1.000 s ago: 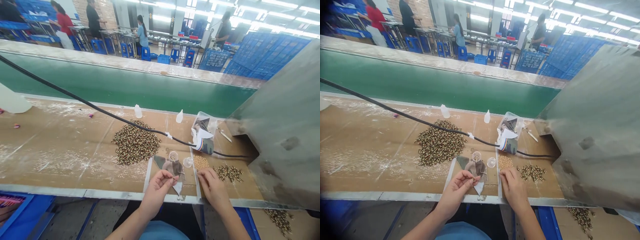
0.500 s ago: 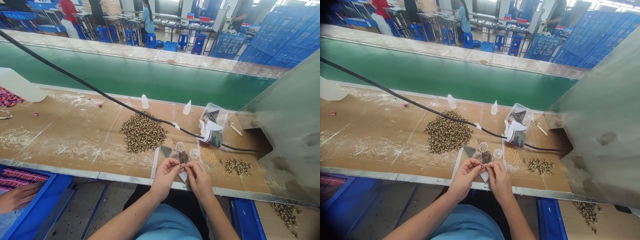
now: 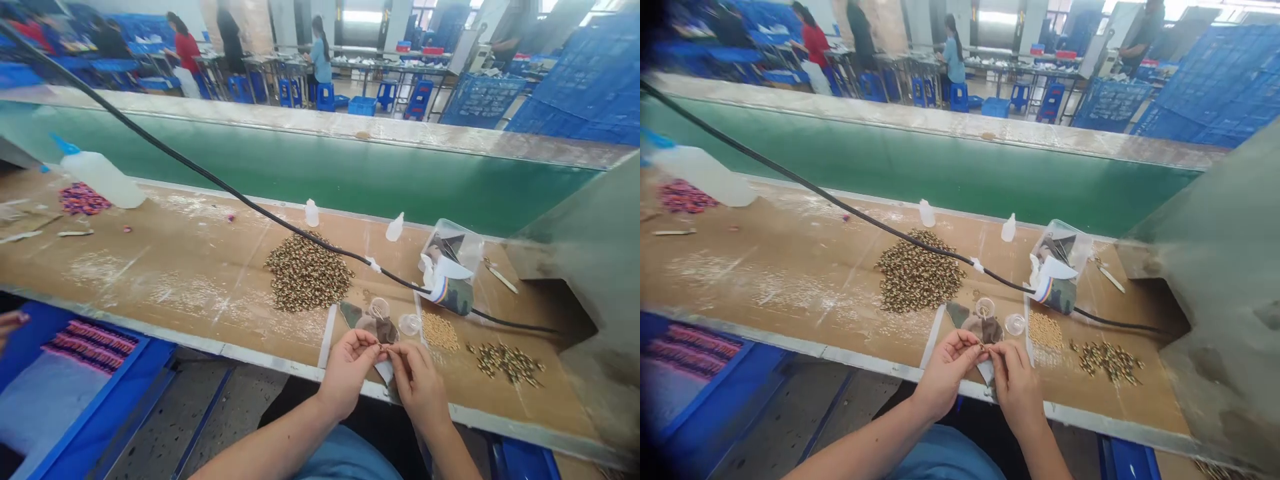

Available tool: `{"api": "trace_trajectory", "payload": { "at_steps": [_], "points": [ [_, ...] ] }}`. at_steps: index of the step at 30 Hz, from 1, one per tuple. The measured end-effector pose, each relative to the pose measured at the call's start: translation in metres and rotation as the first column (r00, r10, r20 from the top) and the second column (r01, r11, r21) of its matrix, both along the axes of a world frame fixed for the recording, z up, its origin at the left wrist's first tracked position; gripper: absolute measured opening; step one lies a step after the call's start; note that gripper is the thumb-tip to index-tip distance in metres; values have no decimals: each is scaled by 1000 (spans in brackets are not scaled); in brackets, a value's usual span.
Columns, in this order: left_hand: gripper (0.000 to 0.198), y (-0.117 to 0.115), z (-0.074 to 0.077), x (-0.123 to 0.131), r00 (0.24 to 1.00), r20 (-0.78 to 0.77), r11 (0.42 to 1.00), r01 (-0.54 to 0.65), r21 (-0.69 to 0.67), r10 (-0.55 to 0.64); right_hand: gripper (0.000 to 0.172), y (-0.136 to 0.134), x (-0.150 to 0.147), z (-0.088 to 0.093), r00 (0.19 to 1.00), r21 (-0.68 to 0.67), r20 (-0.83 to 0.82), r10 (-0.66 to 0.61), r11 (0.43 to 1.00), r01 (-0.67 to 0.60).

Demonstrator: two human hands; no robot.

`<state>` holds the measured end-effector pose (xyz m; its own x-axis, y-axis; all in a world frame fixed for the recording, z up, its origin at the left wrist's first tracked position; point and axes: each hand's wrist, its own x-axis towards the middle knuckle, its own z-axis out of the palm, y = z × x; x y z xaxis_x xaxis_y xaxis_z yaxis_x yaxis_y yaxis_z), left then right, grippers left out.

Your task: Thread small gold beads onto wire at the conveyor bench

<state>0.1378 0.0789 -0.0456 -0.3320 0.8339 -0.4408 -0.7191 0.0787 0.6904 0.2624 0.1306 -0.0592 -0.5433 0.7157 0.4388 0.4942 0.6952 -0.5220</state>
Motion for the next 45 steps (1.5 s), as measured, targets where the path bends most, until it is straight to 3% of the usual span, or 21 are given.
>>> {"api": "trace_trajectory", "payload": {
  "at_steps": [7, 18, 32, 45],
  "points": [
    [38, -1, 0, 2, 999, -45, 1000, -21, 19, 22, 20, 4, -1, 1, 999, 144, -4, 50, 988, -49],
    [34, -4, -8, 6, 980, -199, 997, 40, 68, -25, 23, 7, 17, -13, 986, 123, 118, 119, 983, -134],
    [24, -6, -15, 6, 941, -330, 993, 99, 58, -75, 34, 5, 5, 5, 984, 285, 164, 67, 952, -112],
    [33, -5, -8, 4, 978, -199, 995, 78, 54, -66, 31, 3, 3, 0, 989, 285, 143, 33, 956, -73]
  ]
}}
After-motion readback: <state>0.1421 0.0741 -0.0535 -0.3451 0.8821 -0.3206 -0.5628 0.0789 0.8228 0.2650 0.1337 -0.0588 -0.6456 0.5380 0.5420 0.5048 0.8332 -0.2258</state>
